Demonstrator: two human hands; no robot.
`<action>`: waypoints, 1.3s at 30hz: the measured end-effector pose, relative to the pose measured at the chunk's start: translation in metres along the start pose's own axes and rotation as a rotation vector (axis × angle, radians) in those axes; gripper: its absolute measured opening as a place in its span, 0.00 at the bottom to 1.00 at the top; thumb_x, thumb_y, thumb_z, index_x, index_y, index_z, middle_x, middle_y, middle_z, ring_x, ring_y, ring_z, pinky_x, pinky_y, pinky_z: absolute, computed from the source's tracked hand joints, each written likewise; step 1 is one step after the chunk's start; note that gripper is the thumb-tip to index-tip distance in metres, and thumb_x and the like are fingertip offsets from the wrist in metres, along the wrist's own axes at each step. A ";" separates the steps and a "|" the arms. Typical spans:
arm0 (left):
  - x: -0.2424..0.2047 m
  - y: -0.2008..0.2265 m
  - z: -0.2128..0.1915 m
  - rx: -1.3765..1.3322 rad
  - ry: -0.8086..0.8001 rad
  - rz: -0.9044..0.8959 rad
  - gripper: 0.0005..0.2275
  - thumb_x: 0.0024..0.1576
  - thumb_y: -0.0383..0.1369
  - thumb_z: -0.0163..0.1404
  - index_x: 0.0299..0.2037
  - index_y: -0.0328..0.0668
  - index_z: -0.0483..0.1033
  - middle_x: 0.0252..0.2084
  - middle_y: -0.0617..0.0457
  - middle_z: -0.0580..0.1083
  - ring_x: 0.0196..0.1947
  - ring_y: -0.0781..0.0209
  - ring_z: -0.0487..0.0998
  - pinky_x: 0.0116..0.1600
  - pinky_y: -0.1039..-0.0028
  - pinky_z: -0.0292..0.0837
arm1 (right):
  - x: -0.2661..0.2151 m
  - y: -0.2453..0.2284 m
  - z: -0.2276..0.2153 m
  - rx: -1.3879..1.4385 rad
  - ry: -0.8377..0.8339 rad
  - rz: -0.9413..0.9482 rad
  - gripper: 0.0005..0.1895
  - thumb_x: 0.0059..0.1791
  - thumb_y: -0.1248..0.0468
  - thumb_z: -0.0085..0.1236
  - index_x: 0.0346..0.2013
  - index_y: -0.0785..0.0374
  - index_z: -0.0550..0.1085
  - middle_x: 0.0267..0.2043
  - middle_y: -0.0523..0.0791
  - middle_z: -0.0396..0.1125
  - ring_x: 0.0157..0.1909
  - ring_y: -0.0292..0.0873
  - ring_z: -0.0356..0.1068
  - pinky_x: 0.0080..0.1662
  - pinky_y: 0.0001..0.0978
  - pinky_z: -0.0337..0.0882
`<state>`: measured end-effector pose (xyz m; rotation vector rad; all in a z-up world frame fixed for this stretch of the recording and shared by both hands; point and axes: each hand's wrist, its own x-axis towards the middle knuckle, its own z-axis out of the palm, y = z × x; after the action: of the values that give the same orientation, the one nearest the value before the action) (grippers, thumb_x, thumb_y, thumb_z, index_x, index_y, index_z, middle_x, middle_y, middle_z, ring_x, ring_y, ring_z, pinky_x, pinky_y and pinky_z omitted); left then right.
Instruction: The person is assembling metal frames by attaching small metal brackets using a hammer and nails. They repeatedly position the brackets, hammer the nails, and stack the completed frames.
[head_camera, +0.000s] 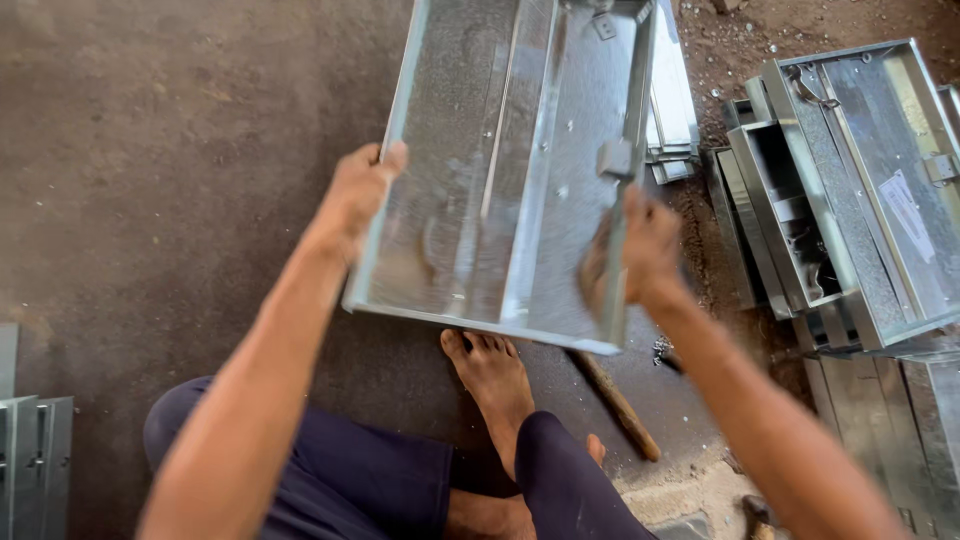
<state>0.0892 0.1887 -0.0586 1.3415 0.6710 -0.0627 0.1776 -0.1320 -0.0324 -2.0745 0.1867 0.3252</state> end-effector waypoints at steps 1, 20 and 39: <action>0.012 0.000 -0.009 0.336 0.078 0.109 0.20 0.63 0.50 0.46 0.48 0.39 0.76 0.39 0.43 0.78 0.38 0.52 0.78 0.42 0.58 0.73 | -0.023 0.018 0.019 0.150 -0.018 -0.069 0.23 0.57 0.48 0.40 0.31 0.64 0.71 0.26 0.49 0.66 0.23 0.44 0.65 0.25 0.42 0.69; 0.098 -0.030 -0.074 1.043 0.133 0.767 0.09 0.68 0.34 0.49 0.55 0.49 0.80 0.49 0.50 0.77 0.52 0.47 0.76 0.57 0.59 0.72 | -0.010 0.042 -0.038 -0.791 0.023 -0.742 0.22 0.58 0.60 0.60 0.65 0.65 0.71 0.54 0.55 0.68 0.53 0.54 0.70 0.52 0.46 0.74; -0.008 -0.090 0.044 0.571 -0.046 0.766 0.12 0.60 0.28 0.50 0.54 0.38 0.71 0.46 0.45 0.77 0.43 0.55 0.80 0.47 0.67 0.81 | -0.006 0.030 -0.020 -1.336 -0.074 -0.391 0.17 0.55 0.50 0.59 0.41 0.61 0.82 0.32 0.46 0.70 0.29 0.43 0.71 0.31 0.39 0.73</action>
<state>0.0635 0.1227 -0.1303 2.0656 0.0532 0.3549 0.1667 -0.1645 -0.0460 -3.3040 -0.6629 0.3074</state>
